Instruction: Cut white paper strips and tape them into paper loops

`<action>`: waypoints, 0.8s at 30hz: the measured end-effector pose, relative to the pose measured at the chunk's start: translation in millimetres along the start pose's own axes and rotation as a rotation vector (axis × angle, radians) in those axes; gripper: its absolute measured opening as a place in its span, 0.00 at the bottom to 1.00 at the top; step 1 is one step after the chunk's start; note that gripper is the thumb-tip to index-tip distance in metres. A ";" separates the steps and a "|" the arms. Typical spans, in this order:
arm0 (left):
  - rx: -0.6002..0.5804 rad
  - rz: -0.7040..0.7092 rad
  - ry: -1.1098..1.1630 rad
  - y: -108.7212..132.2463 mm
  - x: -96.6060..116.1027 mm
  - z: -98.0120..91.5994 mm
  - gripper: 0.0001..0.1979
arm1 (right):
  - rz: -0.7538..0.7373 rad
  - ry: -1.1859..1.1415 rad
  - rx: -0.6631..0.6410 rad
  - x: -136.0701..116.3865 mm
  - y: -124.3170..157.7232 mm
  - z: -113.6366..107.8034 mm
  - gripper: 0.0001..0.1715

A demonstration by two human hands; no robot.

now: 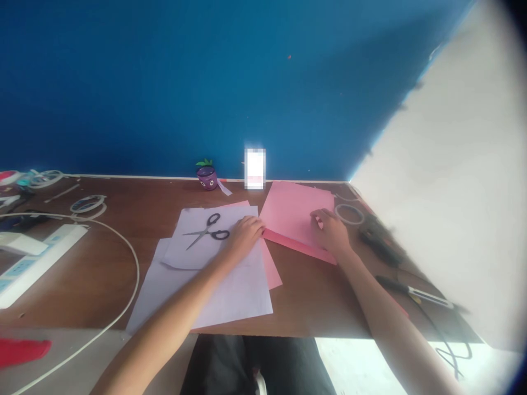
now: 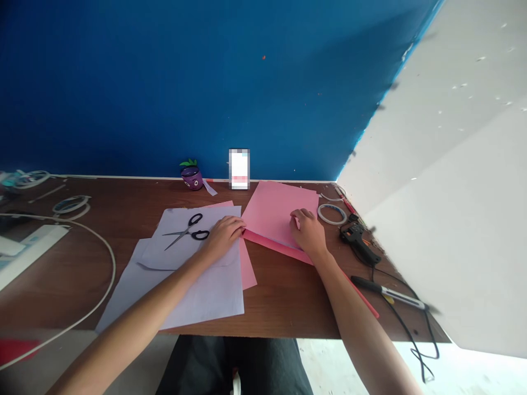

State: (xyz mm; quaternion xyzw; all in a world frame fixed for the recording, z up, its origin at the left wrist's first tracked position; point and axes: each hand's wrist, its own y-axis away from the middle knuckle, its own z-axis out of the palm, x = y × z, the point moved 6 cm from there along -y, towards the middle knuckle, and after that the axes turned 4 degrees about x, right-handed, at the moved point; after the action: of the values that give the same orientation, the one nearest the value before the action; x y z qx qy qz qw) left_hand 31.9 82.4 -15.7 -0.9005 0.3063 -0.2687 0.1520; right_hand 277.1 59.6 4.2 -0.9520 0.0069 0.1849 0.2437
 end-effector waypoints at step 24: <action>0.147 -0.144 0.243 -1.0 -7.2 -17.4 0.12 | 0.327 -1.009 0.055 7.5 -2.0 1.6 0.22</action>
State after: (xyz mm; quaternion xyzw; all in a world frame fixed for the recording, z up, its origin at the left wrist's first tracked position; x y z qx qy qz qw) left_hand 17.6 85.8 -4.0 -0.8676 0.2365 -0.4073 0.1594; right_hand 283.7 62.6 1.2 -0.7245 0.0419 0.6552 0.2098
